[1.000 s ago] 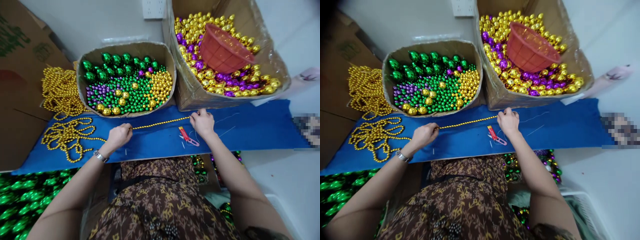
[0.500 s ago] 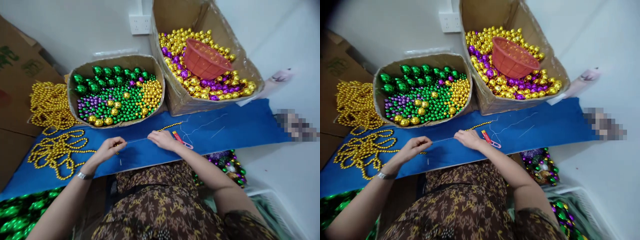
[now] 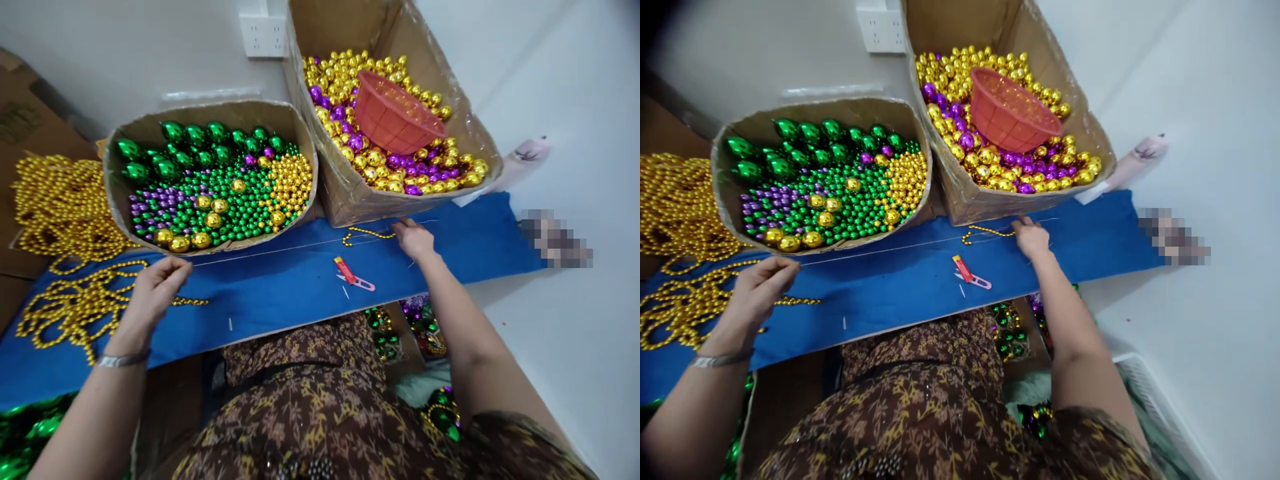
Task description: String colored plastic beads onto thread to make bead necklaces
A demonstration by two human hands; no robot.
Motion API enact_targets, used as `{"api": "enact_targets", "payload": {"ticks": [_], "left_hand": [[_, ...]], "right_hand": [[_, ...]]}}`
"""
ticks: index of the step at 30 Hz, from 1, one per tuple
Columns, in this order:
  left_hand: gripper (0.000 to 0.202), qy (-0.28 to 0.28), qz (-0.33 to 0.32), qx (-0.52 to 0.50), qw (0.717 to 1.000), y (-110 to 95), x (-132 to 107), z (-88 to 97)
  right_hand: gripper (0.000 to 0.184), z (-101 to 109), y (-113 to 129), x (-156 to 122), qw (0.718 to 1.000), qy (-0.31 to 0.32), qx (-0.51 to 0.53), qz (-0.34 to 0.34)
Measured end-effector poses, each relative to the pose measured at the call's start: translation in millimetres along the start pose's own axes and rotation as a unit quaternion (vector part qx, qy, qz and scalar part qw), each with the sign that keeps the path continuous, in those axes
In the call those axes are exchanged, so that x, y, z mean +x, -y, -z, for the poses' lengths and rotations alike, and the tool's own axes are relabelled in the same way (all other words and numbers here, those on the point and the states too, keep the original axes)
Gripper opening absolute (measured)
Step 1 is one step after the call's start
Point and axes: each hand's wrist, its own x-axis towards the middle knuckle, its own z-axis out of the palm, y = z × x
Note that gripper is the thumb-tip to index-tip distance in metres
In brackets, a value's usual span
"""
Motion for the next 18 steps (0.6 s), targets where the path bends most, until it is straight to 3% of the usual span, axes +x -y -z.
{"api": "enact_targets", "payload": {"ticks": [2,4,7,9,12,18], "left_hand": [[0.021,0.0,0.034,-0.039,0.999,-2,-3,-11.1],[0.021,0.021,0.053,-0.067,0.996,-8,-6,-28.4],[0.023,0.043,0.051,-0.083,0.994,-14,-7,-50.2],[0.024,0.052,0.045,-0.095,0.993,-15,-6,-57.9],[0.024,0.06,0.054,-0.118,0.99,-15,-6,-63.3],[0.023,0.059,0.069,-0.152,0.984,-25,-10,-74.3]], "right_hand": [[0.04,0,2,-5,0.999,-0.011,-0.003,-0.04],[0.04,1,17,-17,1.0,-0.005,0.021,-0.018],[0.025,2,48,-46,0.985,0.061,0.094,0.131],[0.027,0,63,-66,0.97,0.107,0.109,0.187],[0.035,-1,74,-86,0.969,0.124,0.09,0.192],[0.02,23,80,-90,0.967,0.163,0.02,0.197]]}}
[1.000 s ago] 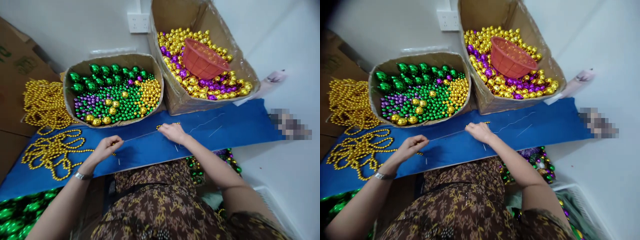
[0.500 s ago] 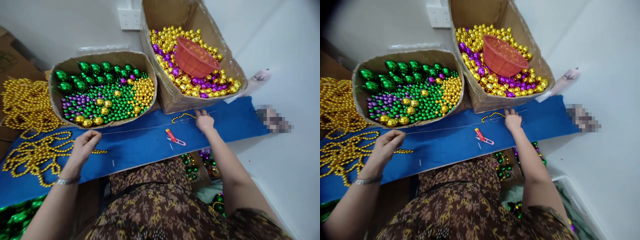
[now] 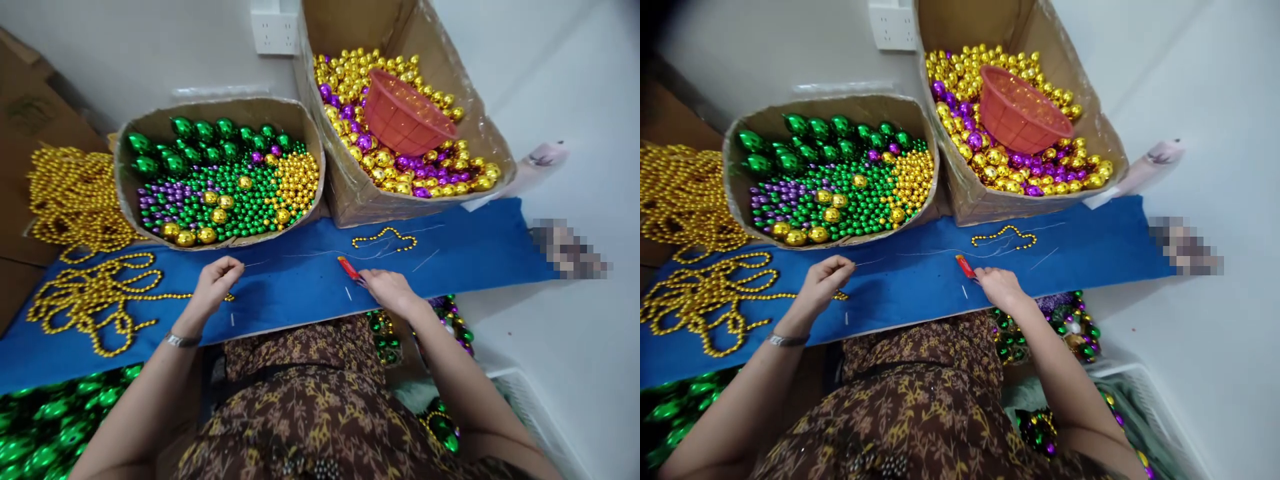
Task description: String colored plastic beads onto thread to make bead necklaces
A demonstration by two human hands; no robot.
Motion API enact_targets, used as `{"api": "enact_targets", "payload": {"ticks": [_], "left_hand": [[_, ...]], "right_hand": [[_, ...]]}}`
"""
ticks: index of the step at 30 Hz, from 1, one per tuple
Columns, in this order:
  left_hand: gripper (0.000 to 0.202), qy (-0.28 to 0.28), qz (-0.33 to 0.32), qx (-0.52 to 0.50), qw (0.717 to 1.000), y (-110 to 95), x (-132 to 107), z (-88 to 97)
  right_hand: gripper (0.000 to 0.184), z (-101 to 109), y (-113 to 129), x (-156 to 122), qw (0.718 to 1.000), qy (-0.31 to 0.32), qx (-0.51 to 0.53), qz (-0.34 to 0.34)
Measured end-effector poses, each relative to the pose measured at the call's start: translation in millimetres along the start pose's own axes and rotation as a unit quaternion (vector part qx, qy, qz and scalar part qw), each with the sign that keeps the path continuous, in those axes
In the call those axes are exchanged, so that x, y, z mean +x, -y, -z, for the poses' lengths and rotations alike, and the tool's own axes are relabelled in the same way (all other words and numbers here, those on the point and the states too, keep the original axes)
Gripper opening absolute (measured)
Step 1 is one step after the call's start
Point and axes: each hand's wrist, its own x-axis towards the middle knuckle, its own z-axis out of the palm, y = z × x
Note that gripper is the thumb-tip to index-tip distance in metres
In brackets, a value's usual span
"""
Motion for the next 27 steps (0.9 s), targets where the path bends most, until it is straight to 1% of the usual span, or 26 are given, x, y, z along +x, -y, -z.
{"api": "enact_targets", "payload": {"ticks": [3,5,6,8,10,12,14,17,20,22,24,26,27], "left_hand": [[0.022,-0.022,-0.001,-0.023,1.0,2,-1,-3.3],[0.021,-0.031,-0.001,-0.032,0.999,4,-1,-3.0],[0.021,-0.032,-0.003,-0.037,0.999,5,-2,-2.5],[0.021,-0.029,-0.007,-0.049,0.998,5,-3,-1.6],[0.021,-0.025,-0.007,-0.064,0.998,4,-6,-1.1],[0.021,-0.024,-0.005,-0.074,0.997,2,-8,-1.0],[0.02,-0.023,-0.007,-0.078,0.997,0,-10,-0.8],[0.02,-0.019,-0.018,-0.084,0.996,-2,-12,0.2],[0.019,-0.019,-0.024,-0.09,0.996,-1,-13,2.8],[0.02,-0.022,-0.026,-0.086,0.996,0,-12,5.5],[0.02,-0.032,-0.035,-0.069,0.997,1,-12,8.4],[0.022,-0.05,-0.061,-0.019,0.997,2,-12,9.9],[0.022,-0.061,-0.081,0.024,0.995,2,-12,9.6]], "right_hand": [[0.021,20,-1,-8,0.999,0.038,-0.026,-0.001],[0.027,30,-3,-13,0.998,0.052,-0.044,-0.016],[0.03,33,-2,-14,0.998,0.043,-0.041,-0.017],[0.031,35,3,-11,1.0,-0.009,0.002,0.009],[0.03,34,15,-1,0.993,-0.078,0.073,0.054],[0.032,29,34,16,0.984,-0.121,0.11,0.074],[0.035,25,55,35,0.987,-0.119,0.085,0.061],[0.037,21,82,62,0.994,-0.096,0.025,0.041],[0.037,22,95,79,0.996,-0.073,0.0,0.042],[0.037,22,95,83,0.997,-0.064,-0.004,0.041],[0.04,20,88,80,0.997,-0.064,0.001,0.033],[0.043,16,76,72,0.997,-0.072,0.008,0.006],[0.045,12,69,66,0.997,-0.076,0.01,-0.012]]}}
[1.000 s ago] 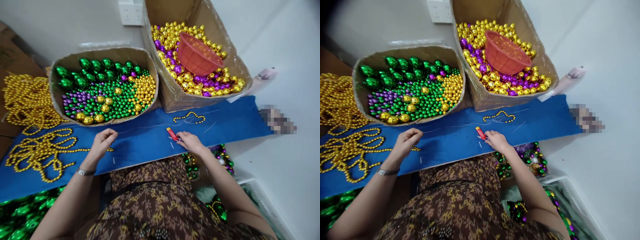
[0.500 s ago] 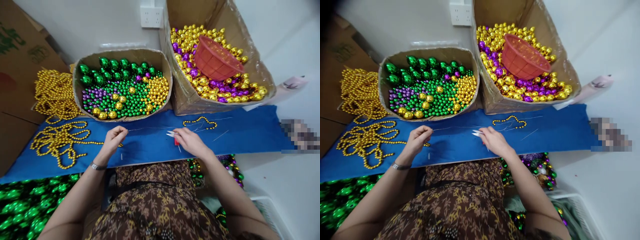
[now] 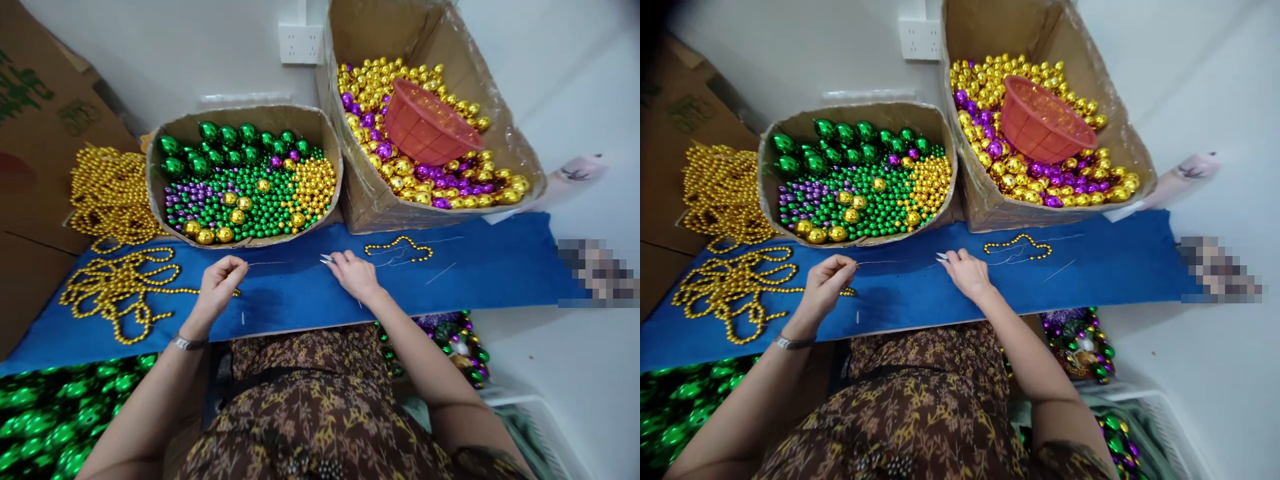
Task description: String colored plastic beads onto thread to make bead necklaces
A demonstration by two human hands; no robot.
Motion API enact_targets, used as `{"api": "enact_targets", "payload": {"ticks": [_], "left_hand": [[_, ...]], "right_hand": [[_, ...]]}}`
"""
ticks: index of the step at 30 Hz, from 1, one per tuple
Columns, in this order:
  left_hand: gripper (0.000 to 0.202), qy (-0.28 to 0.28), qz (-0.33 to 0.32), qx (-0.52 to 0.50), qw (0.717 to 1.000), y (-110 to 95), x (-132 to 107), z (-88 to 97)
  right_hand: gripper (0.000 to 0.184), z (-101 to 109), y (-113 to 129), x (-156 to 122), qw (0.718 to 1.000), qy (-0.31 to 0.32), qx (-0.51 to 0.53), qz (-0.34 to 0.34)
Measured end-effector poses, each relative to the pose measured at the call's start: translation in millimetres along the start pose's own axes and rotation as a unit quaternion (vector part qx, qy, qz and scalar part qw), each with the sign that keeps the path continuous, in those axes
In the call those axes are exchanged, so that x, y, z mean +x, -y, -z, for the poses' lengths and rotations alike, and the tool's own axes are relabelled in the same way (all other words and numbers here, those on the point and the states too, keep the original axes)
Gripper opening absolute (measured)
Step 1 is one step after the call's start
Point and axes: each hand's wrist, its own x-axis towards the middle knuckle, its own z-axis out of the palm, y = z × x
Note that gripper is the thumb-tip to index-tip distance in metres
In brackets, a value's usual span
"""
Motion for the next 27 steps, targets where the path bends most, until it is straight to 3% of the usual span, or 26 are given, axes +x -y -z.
{"api": "enact_targets", "payload": {"ticks": [3,7,9,10,14,17,20,24,27], "left_hand": [[0.021,-0.002,-0.075,0.187,0.979,2,2,-6.9],[0.025,0.049,-0.139,0.462,0.875,2,5,-28.3],[0.029,0.058,-0.167,0.526,0.832,-2,7,-43.6],[0.032,0.062,-0.187,0.531,0.824,-6,7,-53.0],[0.038,0.126,-0.263,0.473,0.831,-24,11,-103.5],[0.038,0.175,-0.267,0.473,0.821,-32,22,-145.3],[0.031,0.2,-0.271,0.482,0.809,-34,32,-172.1],[0.027,0.209,-0.292,0.479,0.801,-35,32,-175.5],[0.023,0.177,-0.271,0.428,0.844,-38,24,-162.3]], "right_hand": [[0.05,-11,-16,-19,0.998,0.011,-0.007,-0.057],[0.033,-24,-27,-40,0.994,0.036,0.001,-0.099],[0.03,-27,-34,-49,0.994,0.04,0.003,-0.104],[0.03,-27,-39,-53,0.993,0.044,0.001,-0.106],[0.029,-24,-63,-69,0.989,0.053,-0.016,-0.136],[0.03,-21,-76,-74,0.987,0.039,-0.013,-0.158],[0.031,-18,-75,-69,0.988,0.012,0.016,-0.156],[0.032,-19,-63,-50,0.99,-0.012,0.054,-0.131],[0.043,-23,-54,-34,0.99,-0.027,0.084,-0.109]]}}
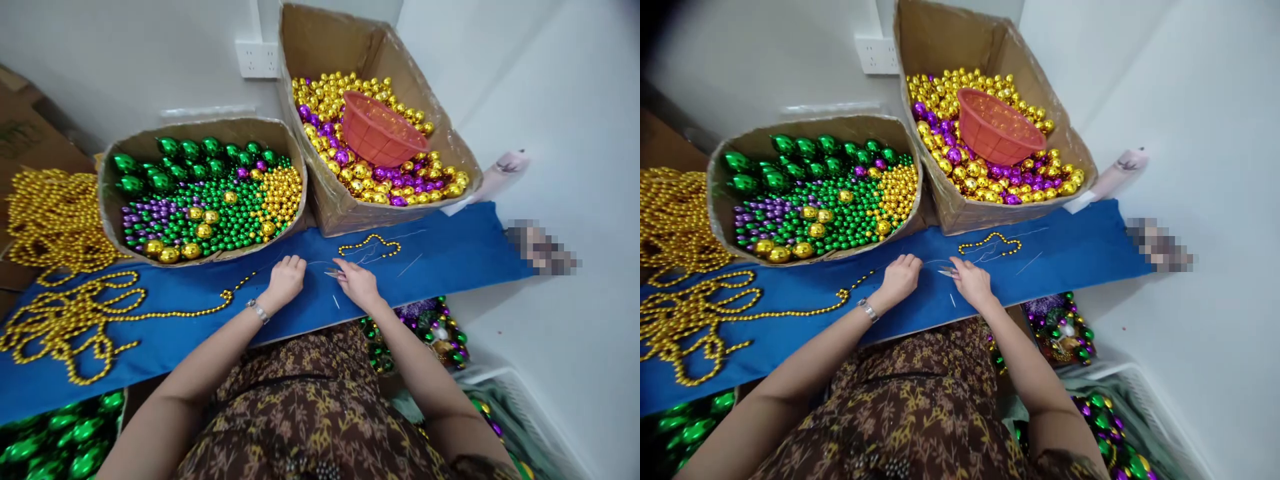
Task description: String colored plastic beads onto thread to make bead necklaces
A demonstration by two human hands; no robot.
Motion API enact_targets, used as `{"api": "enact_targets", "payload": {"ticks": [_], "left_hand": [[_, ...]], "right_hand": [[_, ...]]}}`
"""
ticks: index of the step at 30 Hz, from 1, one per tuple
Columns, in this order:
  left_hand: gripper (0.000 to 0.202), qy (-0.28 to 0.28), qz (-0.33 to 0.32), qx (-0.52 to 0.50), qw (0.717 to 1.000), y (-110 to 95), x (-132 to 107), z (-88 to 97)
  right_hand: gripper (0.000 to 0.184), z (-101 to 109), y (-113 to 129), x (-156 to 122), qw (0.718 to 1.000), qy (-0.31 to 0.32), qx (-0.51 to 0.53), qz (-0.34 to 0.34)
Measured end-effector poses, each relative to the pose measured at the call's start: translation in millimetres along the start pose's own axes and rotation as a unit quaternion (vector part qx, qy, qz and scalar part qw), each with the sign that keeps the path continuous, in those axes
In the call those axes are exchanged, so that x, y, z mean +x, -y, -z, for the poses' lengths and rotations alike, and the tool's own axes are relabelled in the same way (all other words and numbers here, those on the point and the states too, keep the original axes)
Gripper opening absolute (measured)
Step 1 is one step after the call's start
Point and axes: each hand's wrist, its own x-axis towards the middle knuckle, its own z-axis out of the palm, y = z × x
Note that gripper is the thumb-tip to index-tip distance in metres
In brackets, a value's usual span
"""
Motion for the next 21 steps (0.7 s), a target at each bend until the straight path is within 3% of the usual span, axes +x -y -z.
{"api": "enact_targets", "payload": {"ticks": [3,5,8,12,14,16,17,19,20,21], "left_hand": [[0.019,-0.057,0.027,-0.158,0.985,5,-11,12.3],[0.017,-0.075,0.03,-0.244,0.966,10,-17,18.3],[0.016,-0.084,0.061,-0.31,0.945,16,-22,21.5],[0.02,-0.062,0.108,-0.362,0.924,20,-24,19.2],[0.024,-0.065,0.129,-0.415,0.898,20,-22,19.2],[0.032,-0.077,0.147,-0.509,0.845,16,-16,21.7],[0.036,-0.081,0.146,-0.56,0.811,12,-13,24.0],[0.044,-0.067,0.122,-0.645,0.752,0,-6,30.0],[0.049,-0.046,0.103,-0.667,0.736,-8,-4,33.2],[0.055,-0.027,0.086,-0.668,0.738,-16,-2,36.3]], "right_hand": [[0.056,-7,7,13,1.0,0.003,0.022,0.008],[0.049,-10,11,20,1.0,0.015,0.019,-0.001],[0.033,-12,14,28,0.999,0.021,0.016,-0.019],[0.028,-4,18,25,0.999,0.011,0.036,-0.023],[0.025,5,24,15,0.999,-0.002,0.051,-0.009],[0.02,19,36,0,0.991,-0.029,0.118,0.047],[0.016,27,43,-9,0.977,-0.051,0.186,0.095],[0.012,47,58,-29,0.916,-0.081,0.346,0.183],[0.014,58,65,-37,0.883,-0.089,0.412,0.206],[0.017,70,69,-45,0.853,-0.094,0.465,0.218]]}}
